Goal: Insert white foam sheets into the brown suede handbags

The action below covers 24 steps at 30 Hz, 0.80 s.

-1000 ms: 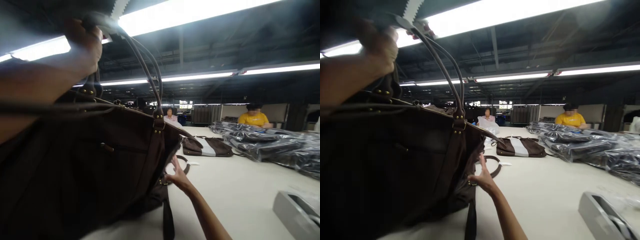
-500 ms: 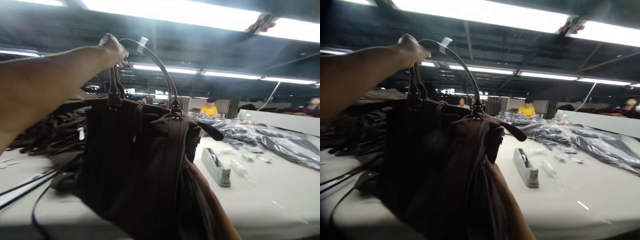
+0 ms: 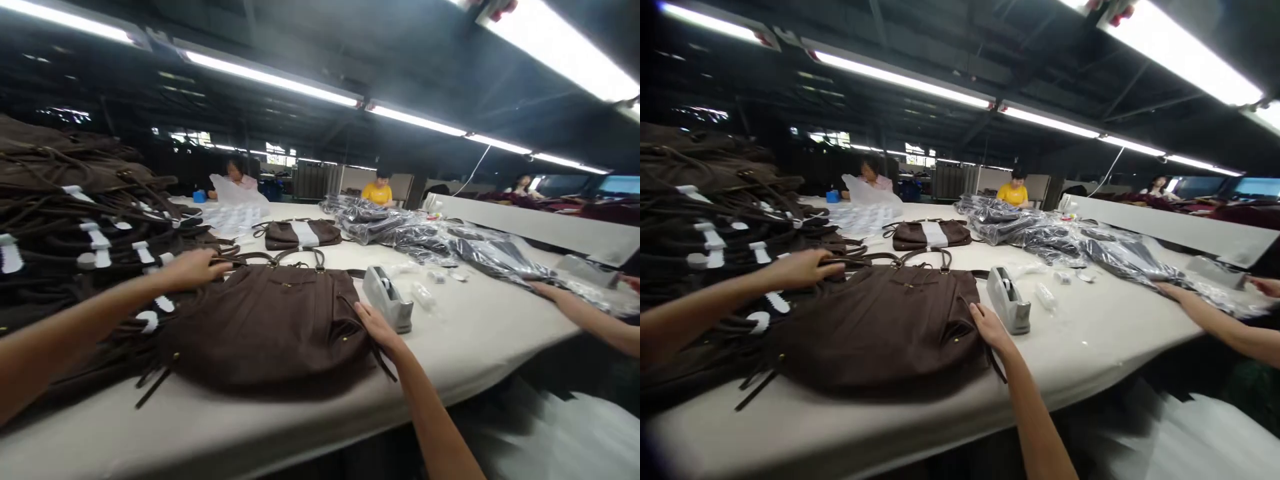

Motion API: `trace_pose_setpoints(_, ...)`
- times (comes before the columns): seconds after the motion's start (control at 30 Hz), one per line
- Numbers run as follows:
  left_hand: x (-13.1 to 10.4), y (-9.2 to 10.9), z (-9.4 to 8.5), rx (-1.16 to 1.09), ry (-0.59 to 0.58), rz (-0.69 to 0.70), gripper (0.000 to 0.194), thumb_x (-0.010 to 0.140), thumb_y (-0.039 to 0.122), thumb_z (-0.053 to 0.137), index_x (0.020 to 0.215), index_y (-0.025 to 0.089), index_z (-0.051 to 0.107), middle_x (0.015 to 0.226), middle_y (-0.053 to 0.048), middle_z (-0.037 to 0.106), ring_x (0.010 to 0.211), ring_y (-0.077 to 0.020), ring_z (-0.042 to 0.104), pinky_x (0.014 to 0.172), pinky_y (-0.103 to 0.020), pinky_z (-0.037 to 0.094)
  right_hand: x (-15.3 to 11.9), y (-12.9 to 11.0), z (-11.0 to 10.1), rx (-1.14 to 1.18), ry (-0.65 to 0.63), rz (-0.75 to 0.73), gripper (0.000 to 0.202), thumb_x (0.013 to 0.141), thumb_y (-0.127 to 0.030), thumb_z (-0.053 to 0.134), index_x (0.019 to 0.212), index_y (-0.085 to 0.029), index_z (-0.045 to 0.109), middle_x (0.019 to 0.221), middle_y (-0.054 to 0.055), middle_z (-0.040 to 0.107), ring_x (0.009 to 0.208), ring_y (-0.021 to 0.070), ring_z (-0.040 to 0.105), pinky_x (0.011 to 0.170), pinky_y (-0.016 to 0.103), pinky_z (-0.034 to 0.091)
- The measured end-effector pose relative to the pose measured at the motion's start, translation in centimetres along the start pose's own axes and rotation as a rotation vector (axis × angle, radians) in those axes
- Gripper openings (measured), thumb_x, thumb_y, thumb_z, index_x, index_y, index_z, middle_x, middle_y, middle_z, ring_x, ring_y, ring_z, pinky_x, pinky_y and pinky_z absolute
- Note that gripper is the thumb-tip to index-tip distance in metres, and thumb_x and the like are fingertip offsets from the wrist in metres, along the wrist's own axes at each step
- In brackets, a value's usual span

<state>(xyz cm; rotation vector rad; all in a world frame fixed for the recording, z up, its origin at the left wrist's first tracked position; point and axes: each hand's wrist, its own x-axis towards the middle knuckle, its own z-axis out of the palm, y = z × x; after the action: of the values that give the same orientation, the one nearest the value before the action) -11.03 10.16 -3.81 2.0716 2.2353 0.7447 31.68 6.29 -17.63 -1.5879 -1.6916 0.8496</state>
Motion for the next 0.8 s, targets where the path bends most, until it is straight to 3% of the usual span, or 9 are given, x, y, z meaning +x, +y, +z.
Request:
trace_pose_setpoints(0.1,-6.0,-4.9,4.9,-0.089,-0.071,-0.086,0.031,0.061,0.049,0.068,0.073,0.021,0.062,0.088,-0.009,0.074,0.097,-0.0356,0.068,0.088,-0.042,0.052,-2.7,1.3,1.0,0.182,0.043,0.022,0.079,0.088,-0.072,0.04,0.141,-0.014,0.048,0.151,0.014,0.041,0.143,0.0253,0.033,0.119,0.04,0.022)
trace_pose_setpoints(0.17,-9.1,-7.0,6.8,-0.145,-0.042,-0.177,0.035,0.063,0.052,0.061,0.082,0.022,0.062,0.101,-0.012,0.073,0.11,-0.0383,0.063,0.097,-0.046,0.048,-4.3,1.4,2.0,0.294,0.047,0.025,0.08,0.088,-0.07,0.044,0.149,-0.018,0.038,0.157,0.009,0.033,0.146,0.0234,0.027,0.121,0.04,0.019)
trace_pose_setpoints(0.23,-11.5,-7.9,7.8,-0.21,-0.008,-0.276,0.041,0.069,0.055,0.052,0.092,0.022,0.06,0.107,-0.012,0.071,0.112,-0.037,0.062,0.098,-0.046,0.047,-5.0,1.1,3.1,0.339,0.078,-0.02,0.08,0.085,-0.065,0.055,0.15,-0.022,0.036,0.155,0.007,0.035,0.145,0.0236,0.03,0.121,0.041,0.022)
trace_pose_setpoints(0.33,-14.0,-7.4,8.1,-0.376,-0.011,-0.378,0.046,0.076,0.06,0.044,0.099,0.022,0.057,0.099,-0.007,0.072,0.097,-0.0291,0.068,0.083,-0.037,0.055,-4.0,1.2,4.0,0.367,0.173,-0.064,0.074,0.076,-0.059,0.07,0.135,-0.017,0.056,0.138,0.011,0.058,0.131,0.0285,0.049,0.114,0.043,0.035)
trace_pose_setpoints(0.47,-16.7,-5.7,7.9,-0.705,0.011,-0.463,0.044,0.074,0.061,0.057,0.092,0.021,0.058,0.083,-0.001,0.069,0.079,-0.0217,0.065,0.066,-0.027,0.052,-1.4,3.3,3.1,0.4,0.262,0.051,0.064,0.067,-0.064,0.072,0.104,-0.012,0.075,0.106,0.012,0.074,0.108,0.0336,0.065,0.099,0.045,0.048)
trace_pose_setpoints(0.6,-17.8,-5.4,7.7,-0.608,0.165,-0.471,0.039,0.073,0.057,0.059,0.086,0.02,0.061,0.078,0.001,0.064,0.078,-0.0194,0.06,0.07,-0.026,0.047,-2.3,5.3,1.1,0.242,0.257,0.079,0.062,0.07,-0.066,0.068,0.099,-0.013,0.077,0.098,0.011,0.075,0.098,0.0327,0.067,0.09,0.042,0.051)
trace_pose_setpoints(0.67,-17.7,-5.6,7.6,-0.578,0.202,-0.476,0.039,0.073,0.056,0.058,0.088,0.021,0.062,0.081,0.002,0.065,0.081,-0.0196,0.06,0.074,-0.026,0.047,-3.9,5.0,0.4,0.075,0.305,0.021,0.058,0.077,-0.066,0.062,0.097,-0.015,0.077,0.102,0.012,0.074,0.096,0.0312,0.066,0.088,0.042,0.051)
trace_pose_setpoints(0.8,-17.4,-5.6,7.2,-0.568,0.19,-0.447,0.04,0.072,0.056,0.059,0.092,0.021,0.063,0.086,0.002,0.066,0.085,-0.0196,0.061,0.076,-0.025,0.046,-6.2,2.2,0.2,-0.322,0.671,-0.318,0.05,0.087,-0.06,0.056,0.1,-0.016,0.076,0.114,0.015,0.066,0.107,0.0303,0.059,0.096,0.044,0.045)
